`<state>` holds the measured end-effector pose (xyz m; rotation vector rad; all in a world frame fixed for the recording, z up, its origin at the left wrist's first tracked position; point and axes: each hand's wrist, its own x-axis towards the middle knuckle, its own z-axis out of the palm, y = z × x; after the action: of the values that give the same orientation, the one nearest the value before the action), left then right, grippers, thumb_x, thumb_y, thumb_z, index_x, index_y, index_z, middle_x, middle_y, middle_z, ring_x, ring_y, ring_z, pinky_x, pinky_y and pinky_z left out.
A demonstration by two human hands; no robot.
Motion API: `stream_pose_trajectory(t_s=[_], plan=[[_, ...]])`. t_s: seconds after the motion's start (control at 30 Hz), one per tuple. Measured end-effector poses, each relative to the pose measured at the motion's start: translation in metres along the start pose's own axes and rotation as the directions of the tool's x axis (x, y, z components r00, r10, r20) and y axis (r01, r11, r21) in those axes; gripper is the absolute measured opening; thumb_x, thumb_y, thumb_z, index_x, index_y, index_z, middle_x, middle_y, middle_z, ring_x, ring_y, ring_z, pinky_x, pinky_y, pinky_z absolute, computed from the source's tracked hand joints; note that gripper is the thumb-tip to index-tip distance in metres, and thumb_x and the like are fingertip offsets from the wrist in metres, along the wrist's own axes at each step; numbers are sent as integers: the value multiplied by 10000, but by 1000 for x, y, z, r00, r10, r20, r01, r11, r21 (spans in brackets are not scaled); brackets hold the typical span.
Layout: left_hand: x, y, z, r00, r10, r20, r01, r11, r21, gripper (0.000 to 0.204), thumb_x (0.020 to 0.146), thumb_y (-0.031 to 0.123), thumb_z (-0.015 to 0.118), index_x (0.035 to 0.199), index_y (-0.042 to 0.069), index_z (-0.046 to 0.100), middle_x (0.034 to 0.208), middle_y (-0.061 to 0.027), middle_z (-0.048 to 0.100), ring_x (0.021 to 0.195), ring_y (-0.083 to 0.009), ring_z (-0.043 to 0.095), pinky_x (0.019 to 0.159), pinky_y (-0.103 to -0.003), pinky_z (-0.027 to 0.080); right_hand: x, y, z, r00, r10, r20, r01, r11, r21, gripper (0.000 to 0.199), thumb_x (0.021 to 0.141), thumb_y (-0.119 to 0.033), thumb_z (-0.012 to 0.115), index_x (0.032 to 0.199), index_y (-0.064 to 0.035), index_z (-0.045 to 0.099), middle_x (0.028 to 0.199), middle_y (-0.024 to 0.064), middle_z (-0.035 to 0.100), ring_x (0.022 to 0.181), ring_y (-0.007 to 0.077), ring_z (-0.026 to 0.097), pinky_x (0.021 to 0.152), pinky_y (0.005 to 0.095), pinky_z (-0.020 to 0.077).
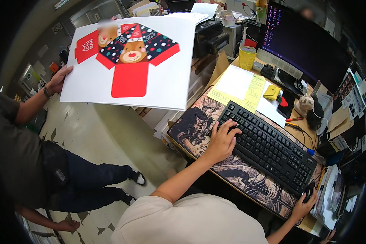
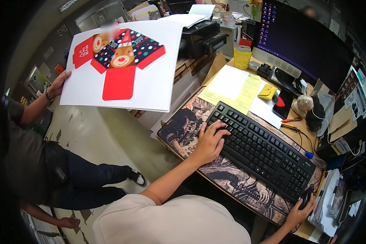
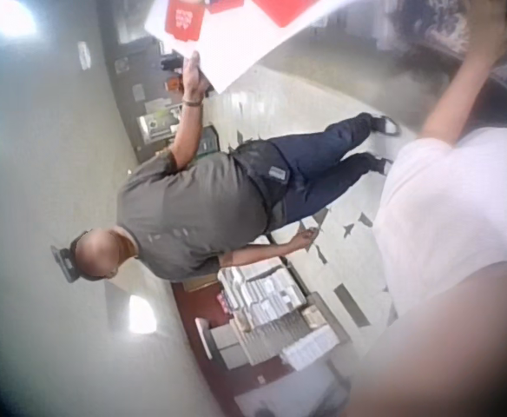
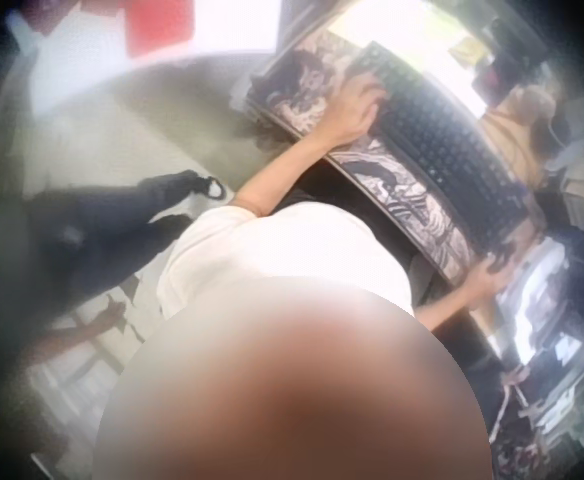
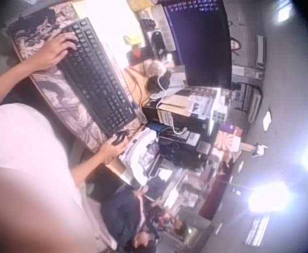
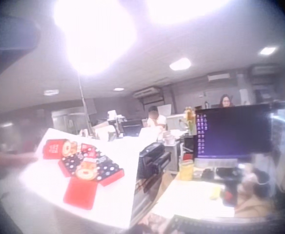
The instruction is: The person folds flat printed paper sheets into small boxes. They first fold a reindeer-themed sheet into a box, then a snowman-themed sheet, aligning edges and creasing flaps by hand. The finished boxes are placed on the desk.
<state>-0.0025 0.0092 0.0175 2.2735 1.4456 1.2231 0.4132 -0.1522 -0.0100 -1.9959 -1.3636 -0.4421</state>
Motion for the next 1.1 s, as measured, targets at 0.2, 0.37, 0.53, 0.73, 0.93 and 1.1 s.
stream_pose_trajectory(t_s=[0.2, 0.37, 0.53, 0.73, 0.93, 1.1], plan=[[-18, -19, -2, 884, -314, -347, -66, 650, -757, 451, 924, 175, 449, 1348, 46, 364, 1329, -171, 441, 1316, -273, 398, 1113, -473, 275, -1, 2, 1, 1000, 25, -1, -25, 999, 22, 405, 894, -69, 542, 1298, -42, 525, 1319, 169, 500, 1250, 356, 460, 1041, 421, 358], [-51, -19, -59, 621, -685, -381, -158, 367, -917, 1045, 731, 896, 295, 1493, 186, 201, 1431, -99, 397, 1238, -317, 476, 958, -549, 444, 0, -6, -8, 995, 0, -104, -2, 1000, -13, 338, 899, -77, 544, 1228, 0, 566, 1293, 184, 520, 1236, 358, 476, 1039, 430, 359], [-48, -35, -174, 731, -595, -335, -55, 438, -897, 799, 909, 627, 386, 1444, 46, 262, 1380, -128, 451, 1203, -251, 510, 930, -428, 480, 20, -63, -18, 980, -64, -186, 107, 966, 234, 274, 889, -71, 548, 1138, 31, 603, 1237, 173, 565, 1207, 324, 505, 1033, 423, 368], [-52, -48, -155, 758, -592, -275, -37, 381, -924, 477, 962, 161, 538, 1382, 6, 376, 1334, -107, 501, 1210, -232, 511, 1035, -389, 402, 59, -199, 21, 872, -222, 437, -374, 276, 886, 610, 869, -191, 661, 1397, -28, 401, 1340, 141, 482, 1211, 252, 512, 971, 343, 438], [-83, -26, -114, 848, -518, -111, -21, 176, -984, 424, 959, 132, 538, 1350, 8, 430, 1307, -108, 533, 1207, -235, 522, 1031, -401, 415, 62, -248, 39, 639, -230, 734, -710, 190, 678, 798, 878, -346, 687, 1464, -15, 258, 1327, 193, 465, 1056, 221, 604, 831, 302, 512], [-100, -21, -86, 898, -427, 105, 105, -25, -994, 440, 933, 112, 586, 1340, 28, 441, 1299, -107, 538, 1197, -232, 530, 1025, -405, 422, 46, -223, 31, 665, -156, 730, -707, 180, 683, 735, 832, -200, 739, 1402, 4, 322, 1139, 117, 570, 893, 117, 605, 682, 236, 483]])
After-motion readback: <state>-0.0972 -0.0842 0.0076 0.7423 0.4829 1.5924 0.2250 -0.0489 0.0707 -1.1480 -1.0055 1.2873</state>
